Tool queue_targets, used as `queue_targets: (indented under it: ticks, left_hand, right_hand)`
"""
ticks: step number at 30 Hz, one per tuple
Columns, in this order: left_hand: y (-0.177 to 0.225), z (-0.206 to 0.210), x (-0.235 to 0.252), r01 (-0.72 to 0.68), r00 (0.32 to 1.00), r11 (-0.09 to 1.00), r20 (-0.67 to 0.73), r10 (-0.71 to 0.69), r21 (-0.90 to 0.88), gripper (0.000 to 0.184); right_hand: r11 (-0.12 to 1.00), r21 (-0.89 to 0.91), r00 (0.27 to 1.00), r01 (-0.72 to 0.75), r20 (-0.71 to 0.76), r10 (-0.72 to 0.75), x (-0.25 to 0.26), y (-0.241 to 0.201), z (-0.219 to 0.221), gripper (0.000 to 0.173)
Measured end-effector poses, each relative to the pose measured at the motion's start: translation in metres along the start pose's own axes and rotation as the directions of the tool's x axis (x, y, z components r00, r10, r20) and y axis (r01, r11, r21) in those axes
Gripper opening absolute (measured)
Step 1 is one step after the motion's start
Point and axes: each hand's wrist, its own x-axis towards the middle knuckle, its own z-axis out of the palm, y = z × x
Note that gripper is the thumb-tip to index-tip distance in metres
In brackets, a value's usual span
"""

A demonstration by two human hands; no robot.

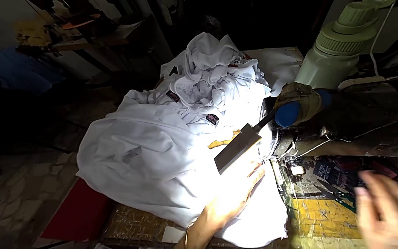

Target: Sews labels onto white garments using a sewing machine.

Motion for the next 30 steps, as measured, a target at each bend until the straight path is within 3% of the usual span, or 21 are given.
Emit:
queue_targets:
  ticks: [3, 6, 7, 9, 11, 14, 16, 19, 22, 24, 26, 27, 29, 30]
  left_hand:
    - [0.020, -0.015, -0.019, -0.025, 0.999, 0.961, 0.023, 0.033, -0.275, 0.047]
    - [0.051, -0.007, -0.038, -0.051, 0.999, 0.927, -0.006, 0.053, -0.372, 0.071]
    - [0.059, 0.006, -0.040, -0.050, 0.996, 0.948, -0.081, 0.026, -0.315, 0.070]
    - [0.064, 0.023, -0.046, 0.072, 0.960, 0.981, -0.255, -0.117, -0.181, 0.044]
    - [0.057, 0.009, -0.053, 0.252, 0.866, 0.968, -0.451, -0.216, 0.021, 0.023]
    - [0.067, -0.064, -0.066, 0.325, 0.769, 0.908, -0.632, -0.091, 0.265, 0.035]
    - [0.106, -0.102, -0.089, 0.285, 0.809, 0.921, -0.583, -0.081, 0.267, 0.023]
    - [0.143, -0.127, -0.111, 0.151, 0.937, 0.982, -0.334, -0.105, 0.117, 0.020]
    - [0.122, -0.119, -0.099, 0.046, 0.984, 0.981, -0.161, -0.077, -0.186, 0.028]
    - [0.099, -0.097, -0.071, 0.083, 0.995, 0.935, -0.015, -0.094, -0.345, 0.042]
    - [0.077, -0.068, -0.053, 0.268, 0.963, 0.892, 0.118, -0.242, -0.363, 0.046]
    - [0.066, -0.053, -0.060, 0.350, 0.936, 0.860, 0.097, -0.340, -0.371, 0.043]
    - [0.053, -0.042, -0.085, 0.557, 0.803, 0.724, 0.042, -0.594, -0.406, 0.033]
    - [0.045, -0.044, -0.085, 0.652, 0.732, 0.675, 0.052, -0.680, -0.345, 0.038]
  right_hand:
    - [0.941, 0.252, 0.967, 0.225, 0.062, -0.248, -0.011, -0.054, 0.038, 0.029]
    - [0.865, 0.400, 0.935, 0.304, 0.047, -0.351, -0.022, -0.075, 0.062, 0.021]
    - [0.846, 0.434, 0.939, 0.308, 0.005, -0.345, -0.022, -0.079, 0.068, 0.020]
    - [0.823, 0.496, 0.955, 0.277, -0.045, -0.294, -0.016, -0.085, 0.068, 0.024]
    - [0.839, 0.464, 0.954, 0.285, -0.052, -0.295, -0.007, -0.088, 0.056, 0.028]
    - [0.850, 0.442, 0.953, 0.287, -0.043, -0.300, 0.008, -0.090, 0.059, 0.028]
    - [0.852, 0.456, 0.960, 0.257, -0.021, -0.278, 0.015, -0.093, 0.072, 0.022]
    - [0.850, 0.452, 0.958, 0.271, -0.043, -0.283, 0.003, -0.104, 0.069, 0.021]
    - [0.794, 0.445, 0.910, 0.414, -0.194, -0.366, -0.038, -0.126, 0.049, 0.017]
    - [0.760, 0.407, 0.862, 0.507, -0.250, -0.441, -0.063, -0.138, 0.041, 0.014]
    - [0.746, 0.374, 0.834, 0.551, -0.273, -0.479, -0.078, -0.144, 0.035, 0.016]
    - [0.754, 0.376, 0.841, 0.539, -0.283, -0.461, -0.081, -0.144, 0.030, 0.017]
    - [0.794, 0.409, 0.891, 0.450, -0.264, -0.369, -0.084, -0.136, 0.011, 0.018]
    - [0.803, 0.445, 0.917, 0.397, -0.224, -0.330, -0.088, -0.128, 0.003, 0.020]
